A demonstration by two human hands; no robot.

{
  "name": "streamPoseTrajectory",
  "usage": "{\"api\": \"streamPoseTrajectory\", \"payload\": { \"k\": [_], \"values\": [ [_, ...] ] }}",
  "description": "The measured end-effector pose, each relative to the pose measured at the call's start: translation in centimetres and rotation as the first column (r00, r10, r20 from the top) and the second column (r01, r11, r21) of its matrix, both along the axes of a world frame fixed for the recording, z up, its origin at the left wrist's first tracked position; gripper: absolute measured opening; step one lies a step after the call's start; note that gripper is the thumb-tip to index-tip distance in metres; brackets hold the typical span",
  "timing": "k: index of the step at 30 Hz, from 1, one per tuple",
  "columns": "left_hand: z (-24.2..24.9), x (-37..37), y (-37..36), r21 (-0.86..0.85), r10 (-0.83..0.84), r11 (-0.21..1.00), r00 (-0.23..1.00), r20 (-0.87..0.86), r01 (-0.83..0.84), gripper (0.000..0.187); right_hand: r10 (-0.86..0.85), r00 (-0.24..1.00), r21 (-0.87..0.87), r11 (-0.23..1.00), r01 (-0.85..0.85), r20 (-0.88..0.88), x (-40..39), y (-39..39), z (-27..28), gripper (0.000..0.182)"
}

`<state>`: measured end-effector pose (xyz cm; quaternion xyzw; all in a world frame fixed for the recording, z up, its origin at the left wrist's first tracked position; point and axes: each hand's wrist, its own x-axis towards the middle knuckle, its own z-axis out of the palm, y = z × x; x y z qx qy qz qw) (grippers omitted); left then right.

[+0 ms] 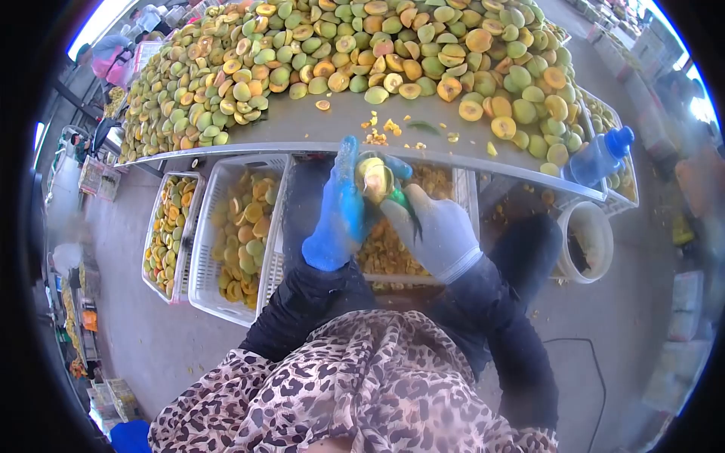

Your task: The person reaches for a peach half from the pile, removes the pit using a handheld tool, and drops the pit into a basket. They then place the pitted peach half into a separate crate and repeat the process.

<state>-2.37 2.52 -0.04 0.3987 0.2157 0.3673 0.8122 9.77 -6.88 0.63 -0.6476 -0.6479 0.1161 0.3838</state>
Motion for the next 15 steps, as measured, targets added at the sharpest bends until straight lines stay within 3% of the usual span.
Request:
{"api": "streamPoseTrajectory", "payload": {
  "k": [3, 6, 9, 11, 15],
  "values": [
    [0.3, 0.1, -0.2, -0.064, 0.012, 0.998, 1.000, -0.008, -0.012, 0.056, -0.020, 0.998, 0.011, 1.000, 0.019, 0.059, -0.2, -0.1, 0.2, 0.025],
    [0.5, 0.0, -0.4, -0.034, -0.014, 0.999, 0.999, 0.043, 0.016, 0.057, -0.010, 1.000, 0.038, 0.999, 0.010, -0.010, -0.4, -0.1, 0.4, 0.025],
    [0.1, 0.0, -0.2, -0.098, -0.017, 0.995, 1.000, 0.019, 0.018, 0.058, -0.024, 0.996, 0.011, 1.000, 0.023, 0.084, -0.4, -0.2, 0.5, 0.026],
    [-0.6, -0.2, 0.1, 0.029, -0.031, 0.999, 0.996, -0.084, 0.033, 0.062, -0.062, 0.971, -0.036, 0.997, 0.073, 0.230, -0.5, -0.4, 0.8, 0.027],
    [0.3, -1.1, 0.2, 0.110, -0.038, 0.992, 0.978, -0.206, 0.062, 0.058, -0.014, 0.964, -0.236, 0.968, 0.079, 0.264, 0.0, -1.0, 1.1, 0.028]
  ]
}}
